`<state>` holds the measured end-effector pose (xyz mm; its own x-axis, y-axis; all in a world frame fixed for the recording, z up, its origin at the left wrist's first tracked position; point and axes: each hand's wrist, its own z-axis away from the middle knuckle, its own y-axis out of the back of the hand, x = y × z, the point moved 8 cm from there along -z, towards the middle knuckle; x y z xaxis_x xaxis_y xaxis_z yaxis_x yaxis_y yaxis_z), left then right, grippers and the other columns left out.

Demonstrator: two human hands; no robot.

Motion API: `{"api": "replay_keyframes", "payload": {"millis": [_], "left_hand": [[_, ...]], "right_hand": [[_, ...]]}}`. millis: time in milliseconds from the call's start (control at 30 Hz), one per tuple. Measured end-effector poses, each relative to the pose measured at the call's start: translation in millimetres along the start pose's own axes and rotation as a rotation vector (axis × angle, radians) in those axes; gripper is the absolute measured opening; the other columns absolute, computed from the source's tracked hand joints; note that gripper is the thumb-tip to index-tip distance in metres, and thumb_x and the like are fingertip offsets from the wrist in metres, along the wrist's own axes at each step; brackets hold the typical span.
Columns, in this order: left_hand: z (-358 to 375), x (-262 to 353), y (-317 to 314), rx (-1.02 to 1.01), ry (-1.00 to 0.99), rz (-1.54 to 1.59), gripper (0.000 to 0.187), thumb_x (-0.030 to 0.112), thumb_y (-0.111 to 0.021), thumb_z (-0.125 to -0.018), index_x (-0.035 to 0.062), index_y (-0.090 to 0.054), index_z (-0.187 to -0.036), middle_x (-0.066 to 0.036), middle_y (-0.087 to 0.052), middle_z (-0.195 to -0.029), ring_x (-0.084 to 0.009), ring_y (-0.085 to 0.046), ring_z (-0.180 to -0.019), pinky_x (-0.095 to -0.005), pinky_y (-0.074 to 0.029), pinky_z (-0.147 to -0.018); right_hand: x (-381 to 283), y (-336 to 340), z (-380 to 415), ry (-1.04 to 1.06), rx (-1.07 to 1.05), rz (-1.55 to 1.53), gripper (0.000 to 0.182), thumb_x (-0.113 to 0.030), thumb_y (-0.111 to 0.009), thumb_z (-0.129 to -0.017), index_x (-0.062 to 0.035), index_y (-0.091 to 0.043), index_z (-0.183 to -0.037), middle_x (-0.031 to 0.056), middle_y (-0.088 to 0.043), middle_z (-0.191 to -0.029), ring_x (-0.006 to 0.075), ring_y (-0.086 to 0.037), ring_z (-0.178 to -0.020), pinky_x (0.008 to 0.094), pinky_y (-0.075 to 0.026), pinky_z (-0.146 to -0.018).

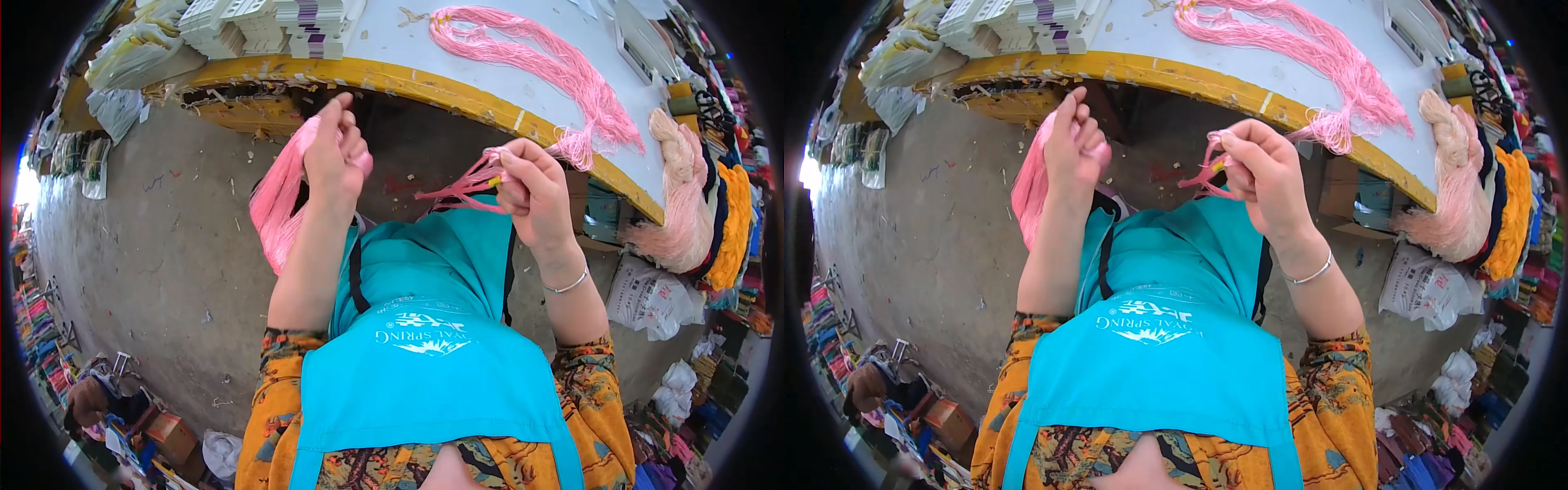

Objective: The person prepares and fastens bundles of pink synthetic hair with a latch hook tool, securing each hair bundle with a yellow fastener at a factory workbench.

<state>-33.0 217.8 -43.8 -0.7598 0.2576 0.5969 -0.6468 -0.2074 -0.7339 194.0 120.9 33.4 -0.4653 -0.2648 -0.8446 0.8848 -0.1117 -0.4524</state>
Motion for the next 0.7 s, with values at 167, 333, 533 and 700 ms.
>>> {"api": "replay_keyframes", "payload": {"millis": [167, 333, 533, 700], "left_hand": [[89, -21, -43, -0.313, 0.208, -0.376, 0.023, 0.010, -0.058, -0.092, -0.0013, -0.059, -0.112, 0.005, -0.045, -0.070, -0.0016, -0.037, -0.053, -0.0180, -0.029, -0.045], [120, -18, -82, -0.498, -0.187, -0.738, 0.021, 0.003, -0.064, -0.088, 0.0018, -0.063, -0.108, 0.000, -0.054, -0.094, -0.0046, -0.051, -0.082, -0.0191, -0.043, -0.070], [116, -6, -73, -0.459, -0.095, -0.652, 0.011, 0.010, -0.062, -0.093, -0.0002, -0.061, -0.096, -0.005, -0.056, -0.101, -0.0093, -0.055, -0.088, -0.0248, -0.047, -0.074], [116, -6, -68, -0.441, 0.067, -0.805, 0.013, 0.014, -0.057, -0.096, 0.0015, -0.060, -0.095, 0.001, -0.057, -0.079, -0.0049, -0.052, -0.072, -0.0214, -0.044, -0.063]], "right_hand": [[-2, -24, 2, -0.099, -0.085, -0.144, 0.011, -0.012, -0.054, -0.096, -0.0033, -0.059, -0.092, -0.0056, -0.040, -0.057, 0.0009, -0.026, -0.044, 0.0191, -0.019, -0.040], [3, -50, 10, -0.097, -0.178, -0.117, 0.011, -0.012, -0.055, -0.096, -0.0030, -0.060, -0.093, -0.0039, -0.045, -0.059, 0.0011, -0.031, -0.045, 0.0181, -0.021, -0.041], [6, -47, 17, -0.054, -0.144, 0.168, 0.014, -0.012, -0.060, -0.092, 0.0008, -0.061, -0.096, -0.0038, -0.052, -0.069, -0.0001, -0.040, -0.057, 0.0165, -0.029, -0.048], [6, -49, 22, 0.098, -0.210, 0.571, 0.011, -0.007, -0.060, -0.091, 0.0041, -0.062, -0.091, -0.0026, -0.056, -0.073, 0.0005, -0.046, -0.064, 0.0180, -0.038, -0.056]]}}
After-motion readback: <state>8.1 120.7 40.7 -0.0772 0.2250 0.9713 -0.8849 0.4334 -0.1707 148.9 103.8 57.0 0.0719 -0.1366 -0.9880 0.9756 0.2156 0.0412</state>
